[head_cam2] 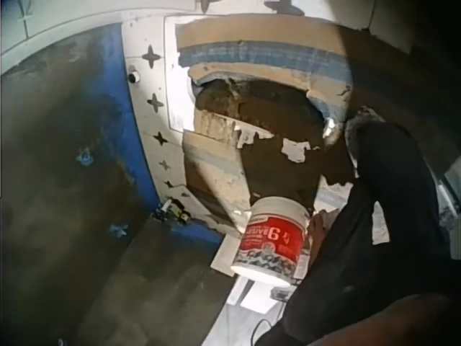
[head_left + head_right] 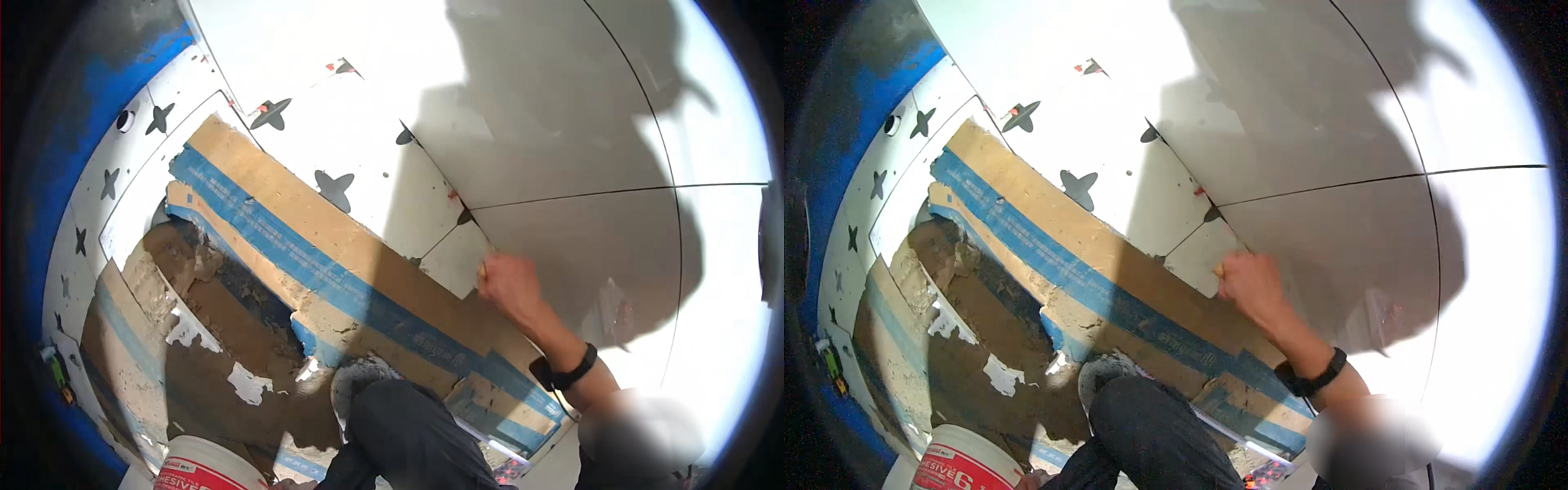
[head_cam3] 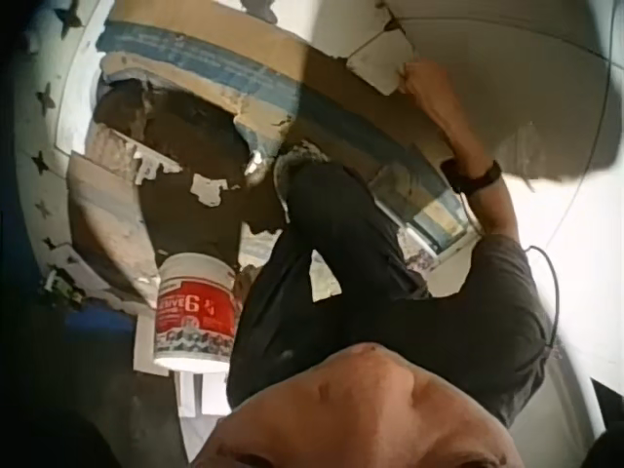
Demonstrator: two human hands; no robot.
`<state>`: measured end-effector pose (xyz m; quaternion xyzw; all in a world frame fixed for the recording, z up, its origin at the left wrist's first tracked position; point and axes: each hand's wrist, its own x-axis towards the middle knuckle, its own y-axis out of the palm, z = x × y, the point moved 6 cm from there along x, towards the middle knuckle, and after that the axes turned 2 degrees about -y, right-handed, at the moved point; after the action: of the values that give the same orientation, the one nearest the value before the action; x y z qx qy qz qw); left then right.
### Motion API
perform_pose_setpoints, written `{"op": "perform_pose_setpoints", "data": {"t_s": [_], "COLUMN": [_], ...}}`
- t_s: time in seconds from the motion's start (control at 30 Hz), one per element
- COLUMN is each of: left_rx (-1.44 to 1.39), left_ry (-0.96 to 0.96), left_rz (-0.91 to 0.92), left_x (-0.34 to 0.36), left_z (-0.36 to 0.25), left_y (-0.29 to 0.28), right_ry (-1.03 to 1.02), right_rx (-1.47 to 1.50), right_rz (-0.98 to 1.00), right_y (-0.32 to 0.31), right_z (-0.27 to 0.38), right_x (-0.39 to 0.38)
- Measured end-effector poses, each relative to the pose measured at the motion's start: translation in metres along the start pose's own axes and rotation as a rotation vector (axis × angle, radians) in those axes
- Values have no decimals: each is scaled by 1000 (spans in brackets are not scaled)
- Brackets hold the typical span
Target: Applying grout or sealant to wall tile joints using a small brush and cleaning with a rag.
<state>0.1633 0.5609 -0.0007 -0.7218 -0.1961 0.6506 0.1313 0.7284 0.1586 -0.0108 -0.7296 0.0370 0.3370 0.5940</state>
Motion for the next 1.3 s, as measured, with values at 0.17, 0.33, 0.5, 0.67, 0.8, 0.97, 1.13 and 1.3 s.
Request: {"op": "perform_pose_setpoints", "data": {"t_s": [0.17, 0.33, 0.5, 0.67, 0.8, 0.97, 1.13, 1.3], "left_rx": [7, 48, -25, -41, -48, -57, -36, -62], "left_ry": [1, 15, -9, -23, 87, 82, 136, 148], "left_rz": [5, 10, -9, -22, -2, -49, -56, -58], "left_x": [-8, 10, 7, 26, 35, 18, 32, 31], "left_z": [-12, -16, -36, -6, -20, -39, -37, -29], "left_y": [0, 10, 9, 17, 22, 15, 20, 16], "right_ry": [-13, -266, -200, -26, -338, -189, -477, -113], "right_rx": [161, 325, 191, 120, 367, 195, 307, 239], "right_rz": [-381, -757, -460, -265, -868, -561, -893, -504], "right_y": [-31, -121, -117, -134, -164, -199, -235, -257], "right_z": [3, 45, 51, 63, 73, 101, 122, 134], "right_x": [7, 104, 122, 128, 166, 229, 287, 318]}}
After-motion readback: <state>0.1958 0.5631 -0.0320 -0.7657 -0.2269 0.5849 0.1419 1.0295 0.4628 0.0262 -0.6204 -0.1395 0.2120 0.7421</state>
